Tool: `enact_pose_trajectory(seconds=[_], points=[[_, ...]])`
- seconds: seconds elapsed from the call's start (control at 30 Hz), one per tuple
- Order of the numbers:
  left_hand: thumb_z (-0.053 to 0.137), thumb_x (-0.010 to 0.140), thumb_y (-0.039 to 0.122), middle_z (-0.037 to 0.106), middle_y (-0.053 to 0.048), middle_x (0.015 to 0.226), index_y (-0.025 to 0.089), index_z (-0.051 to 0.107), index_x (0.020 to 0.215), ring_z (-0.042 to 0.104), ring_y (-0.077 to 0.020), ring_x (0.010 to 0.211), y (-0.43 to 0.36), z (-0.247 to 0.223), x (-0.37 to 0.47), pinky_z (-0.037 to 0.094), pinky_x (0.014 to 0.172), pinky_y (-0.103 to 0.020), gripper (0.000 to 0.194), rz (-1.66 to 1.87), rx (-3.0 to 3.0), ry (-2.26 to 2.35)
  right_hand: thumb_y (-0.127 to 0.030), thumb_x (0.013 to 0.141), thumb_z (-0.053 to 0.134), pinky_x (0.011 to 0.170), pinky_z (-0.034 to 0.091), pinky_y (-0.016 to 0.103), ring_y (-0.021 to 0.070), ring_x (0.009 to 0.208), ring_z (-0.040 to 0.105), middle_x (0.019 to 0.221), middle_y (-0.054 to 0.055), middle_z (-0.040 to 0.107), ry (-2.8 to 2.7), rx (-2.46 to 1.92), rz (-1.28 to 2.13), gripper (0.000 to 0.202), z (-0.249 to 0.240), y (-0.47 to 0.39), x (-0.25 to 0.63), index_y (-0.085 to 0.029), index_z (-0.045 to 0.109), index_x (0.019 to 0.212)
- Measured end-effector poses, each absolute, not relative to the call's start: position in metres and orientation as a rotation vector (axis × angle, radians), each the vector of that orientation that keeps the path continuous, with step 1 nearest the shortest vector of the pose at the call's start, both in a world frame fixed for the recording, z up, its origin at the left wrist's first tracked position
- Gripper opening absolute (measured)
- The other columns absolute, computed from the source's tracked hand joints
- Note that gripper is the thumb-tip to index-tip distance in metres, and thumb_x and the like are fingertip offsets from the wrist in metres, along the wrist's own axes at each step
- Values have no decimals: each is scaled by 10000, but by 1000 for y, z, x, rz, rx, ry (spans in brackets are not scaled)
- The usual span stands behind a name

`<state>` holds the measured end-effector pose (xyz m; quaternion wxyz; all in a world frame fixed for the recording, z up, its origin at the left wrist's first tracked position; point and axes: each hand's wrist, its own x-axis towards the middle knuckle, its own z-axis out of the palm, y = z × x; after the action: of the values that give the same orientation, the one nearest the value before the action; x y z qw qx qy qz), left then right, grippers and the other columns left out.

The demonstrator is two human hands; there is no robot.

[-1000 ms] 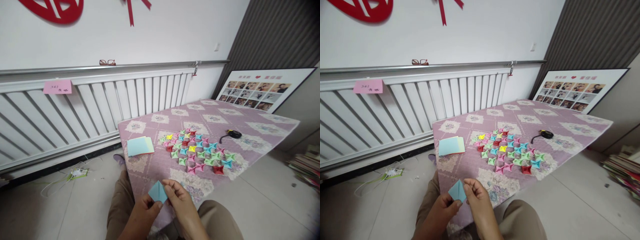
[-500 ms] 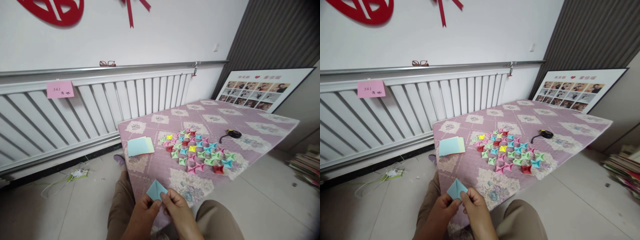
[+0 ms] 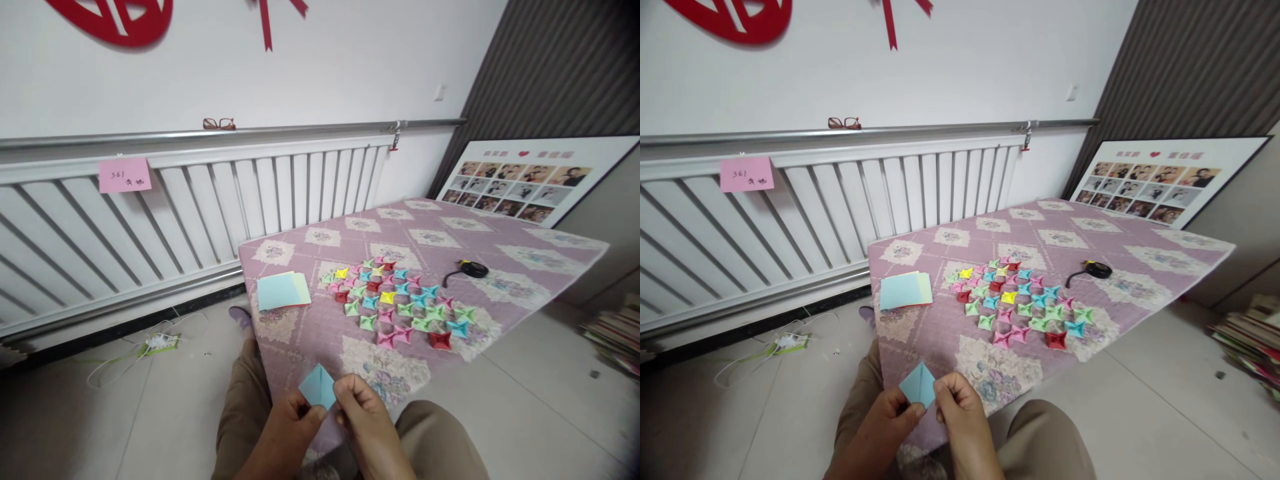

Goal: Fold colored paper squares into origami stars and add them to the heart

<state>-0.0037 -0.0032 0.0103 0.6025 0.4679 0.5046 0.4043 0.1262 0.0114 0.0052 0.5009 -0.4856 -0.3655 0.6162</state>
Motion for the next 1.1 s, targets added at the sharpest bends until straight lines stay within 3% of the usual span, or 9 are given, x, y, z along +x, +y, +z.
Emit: enact_pose_trajectory(seconds=[0.47, 0.67, 0.87, 1.1], points=[[553, 746, 266, 511, 5, 660, 112, 631, 745, 389, -110, 603, -1, 8, -13, 327, 599, -231, 173, 869, 1245, 1059, -518, 746, 616, 507, 258, 217, 87, 517, 313, 538, -74, 382, -1055, -1226, 1498, 356, 13, 12, 135, -196, 501, 647], [515, 715, 199, 457, 23, 622, 131, 578, 683, 374, -105, 591, -1, 7, -12, 310, 572, -225, 99, 837, 1312, 1138, -536, 665, 686, 520, 303, 214, 99, 563, 393, 644, -36, 520, -1061, -1177, 1576, 372, 15, 16, 134, -190, 584, 755], [494, 697, 136, 420, 36, 619, 147, 529, 649, 368, -100, 594, -3, 12, -9, 298, 564, -220, 61, 761, 1377, 1165, -516, 695, 670, 527, 310, 218, 95, 535, 361, 546, -60, 432, -957, -1160, 1509, 369, 12, 14, 128, -191, 516, 612], [487, 704, 119, 411, 40, 606, 148, 532, 642, 361, -93, 576, -3, 8, -8, 318, 567, -217, 82, 705, 1395, 1151, -526, 688, 658, 518, 292, 220, 99, 542, 351, 566, -60, 424, -1084, -1212, 1525, 357, 12, 17, 133, -194, 533, 646]])
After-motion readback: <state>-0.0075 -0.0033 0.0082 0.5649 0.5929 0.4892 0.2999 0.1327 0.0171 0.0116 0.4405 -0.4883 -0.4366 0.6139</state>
